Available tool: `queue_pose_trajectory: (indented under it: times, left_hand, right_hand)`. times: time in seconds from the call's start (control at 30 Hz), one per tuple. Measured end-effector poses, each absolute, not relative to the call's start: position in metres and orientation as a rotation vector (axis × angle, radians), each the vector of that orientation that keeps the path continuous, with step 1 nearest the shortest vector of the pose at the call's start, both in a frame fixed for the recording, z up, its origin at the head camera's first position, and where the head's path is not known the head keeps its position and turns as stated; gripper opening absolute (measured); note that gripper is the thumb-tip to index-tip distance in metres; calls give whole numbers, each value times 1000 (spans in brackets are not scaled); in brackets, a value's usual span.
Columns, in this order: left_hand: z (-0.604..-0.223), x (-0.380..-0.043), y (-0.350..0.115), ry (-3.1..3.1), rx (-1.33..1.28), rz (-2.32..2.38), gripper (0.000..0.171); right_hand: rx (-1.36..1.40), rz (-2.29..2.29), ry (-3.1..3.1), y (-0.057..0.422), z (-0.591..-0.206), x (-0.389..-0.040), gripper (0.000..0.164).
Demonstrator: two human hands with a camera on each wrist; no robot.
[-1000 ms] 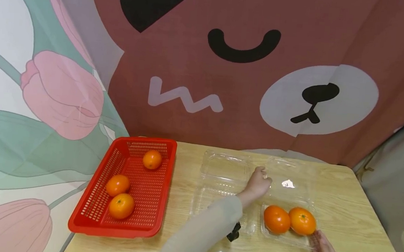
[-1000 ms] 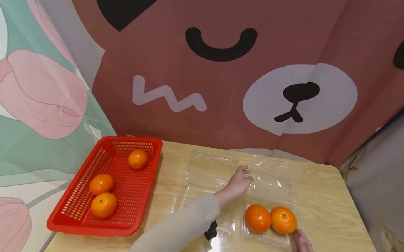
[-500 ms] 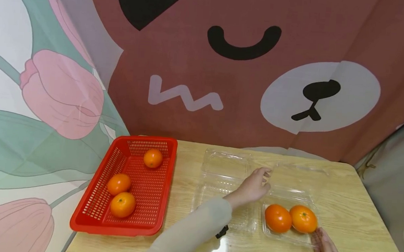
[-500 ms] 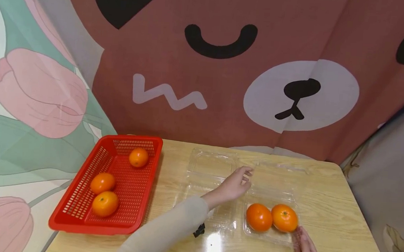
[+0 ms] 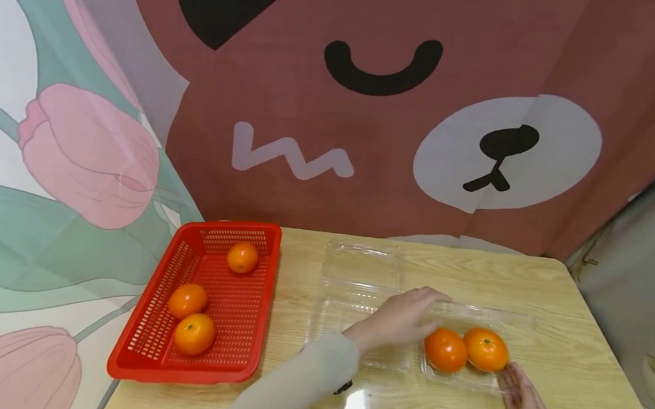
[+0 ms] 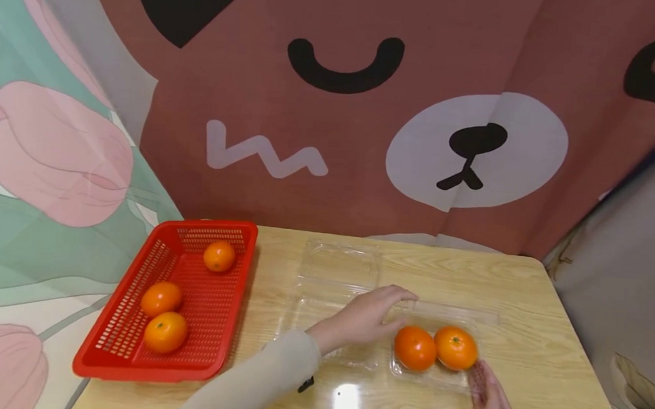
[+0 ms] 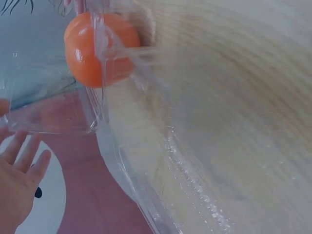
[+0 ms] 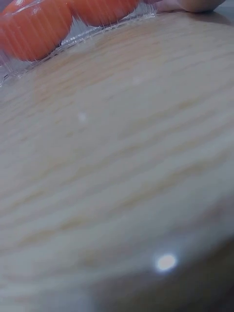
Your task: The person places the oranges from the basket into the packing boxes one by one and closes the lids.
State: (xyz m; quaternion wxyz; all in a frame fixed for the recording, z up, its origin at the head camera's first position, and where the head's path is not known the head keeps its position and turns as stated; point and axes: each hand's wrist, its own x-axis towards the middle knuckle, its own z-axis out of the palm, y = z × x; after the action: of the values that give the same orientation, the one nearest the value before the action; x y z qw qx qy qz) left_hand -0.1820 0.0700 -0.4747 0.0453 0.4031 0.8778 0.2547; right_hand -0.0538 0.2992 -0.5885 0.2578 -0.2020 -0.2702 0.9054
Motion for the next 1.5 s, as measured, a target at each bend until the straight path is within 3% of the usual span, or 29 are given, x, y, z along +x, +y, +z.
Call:
queue_pose_trajectory:
  times: [0.23,0.63,0.9,1.17,1.33,1.5]
  left_hand:
    - [-481,-166,63,2669,1496,519,42]
    - [-500,-142,57,2706,1714,184,41]
    - [-505,-131,56,2743,1691,165,35]
    - [-509,-124,56,2788,1643,149,34]
    - [-510,-114,55,2848,1487,446,27]
    - [-504,-94,51,2706,1159,927,20]
  right_hand:
    - [-517,2520,-702,303,-594,-54,27]
    - [-1105,2373,-1173,318,-559,-47,24]
    - [-1234,2249,-1538,318,-543,-37,11]
    - [-1327,2138,-1770,314,-547,-38,16]
    - [-1272,2231,-1743,320,-558,-37,14]
    - [-1265,2366,-1613,327,-563,-37,15]
